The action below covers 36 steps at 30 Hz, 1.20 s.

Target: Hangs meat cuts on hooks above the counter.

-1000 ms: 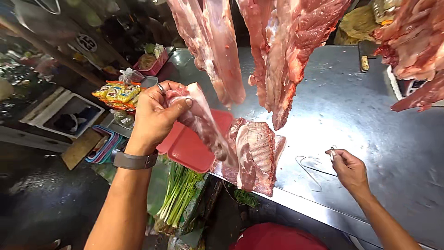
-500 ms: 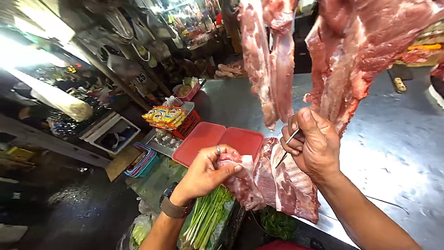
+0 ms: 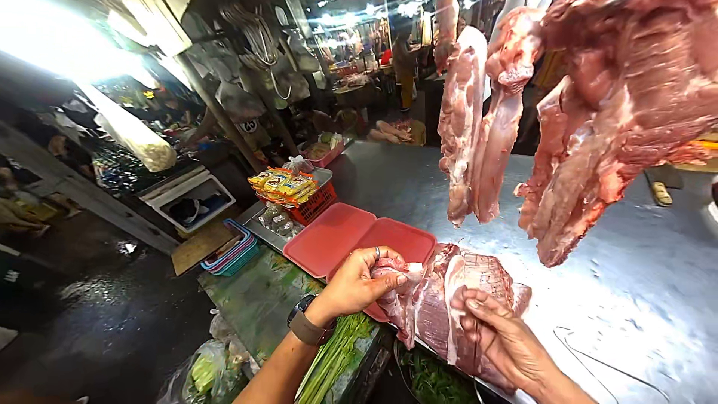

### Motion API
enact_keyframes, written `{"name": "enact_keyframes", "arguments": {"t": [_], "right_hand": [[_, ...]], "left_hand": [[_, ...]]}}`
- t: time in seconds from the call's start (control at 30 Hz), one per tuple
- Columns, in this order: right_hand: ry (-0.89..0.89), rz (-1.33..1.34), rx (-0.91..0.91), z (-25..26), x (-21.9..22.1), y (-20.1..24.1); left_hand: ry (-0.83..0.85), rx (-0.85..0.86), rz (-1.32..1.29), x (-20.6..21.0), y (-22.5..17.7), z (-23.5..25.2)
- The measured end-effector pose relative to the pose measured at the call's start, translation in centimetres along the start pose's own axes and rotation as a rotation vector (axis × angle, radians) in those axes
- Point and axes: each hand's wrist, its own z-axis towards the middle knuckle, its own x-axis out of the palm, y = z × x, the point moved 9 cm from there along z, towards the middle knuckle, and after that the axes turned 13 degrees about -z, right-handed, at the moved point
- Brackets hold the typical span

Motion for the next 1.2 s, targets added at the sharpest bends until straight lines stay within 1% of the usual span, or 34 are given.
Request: {"name": "enact_keyframes", "arguments": {"t": [0.07,0.1,0.17,0.2,0.27,0.37,0.43,0.53,0.63,0.7,0.8,0.97,1.2], "right_hand": [[0.166,-0.103,-0.347,-1.1,2.4,5.9],[0.195,-0.19,-0.533,-1.6,3.5,8.9],[0.146,-0.322,-0.836,-2.1,5.2,13.9],[0.111,-0.366,-0.939,-2.0,6.0,15.7],[0.105,-0.406,-1.044,-0.9,7.9,18.2],[0.252,-0.369,-1.107,0.6,11.4,20.8],[0.368,-0.348,-1.107,0.7,13.5,21.8],[0.507,-0.351,-1.084,0.1,15.7,22.0],[0.6,-0.352,-1.054,-0.4,16.6,21.6],[0.626,-0.328,-1.042,-0.4,16.6,21.8],[0.595,-0.296,-1.038,-0.3,16.3,22.1],[0.567,-0.378,-1.035,0.9,15.8,21.4],[0.61,-0.343,-1.037,0.7,16.5,20.9]], "left_hand": [[0.035,-0.014,-0.014,0.6,0.8,0.3],[0.054,-0.013,-0.025,1.0,1.0,0.5],[0.097,-0.009,-0.059,1.8,1.0,0.9],[0.119,-0.009,-0.074,2.2,0.9,1.1],[0.152,0.002,-0.094,3.0,0.2,1.6],[0.196,0.017,-0.115,4.0,-0.8,2.5],[0.209,0.03,-0.139,4.5,-1.3,3.0],[0.226,0.037,-0.164,5.2,-1.5,3.8],[0.25,0.034,-0.231,5.6,-1.4,4.4],[0.262,0.014,-0.286,5.7,-0.9,4.7],[0.273,-0.001,-0.361,5.9,0.1,4.9],[0.344,0.025,-0.368,6.5,0.4,5.0],[0.293,-0.004,-0.372,5.6,1.5,5.4]]}}
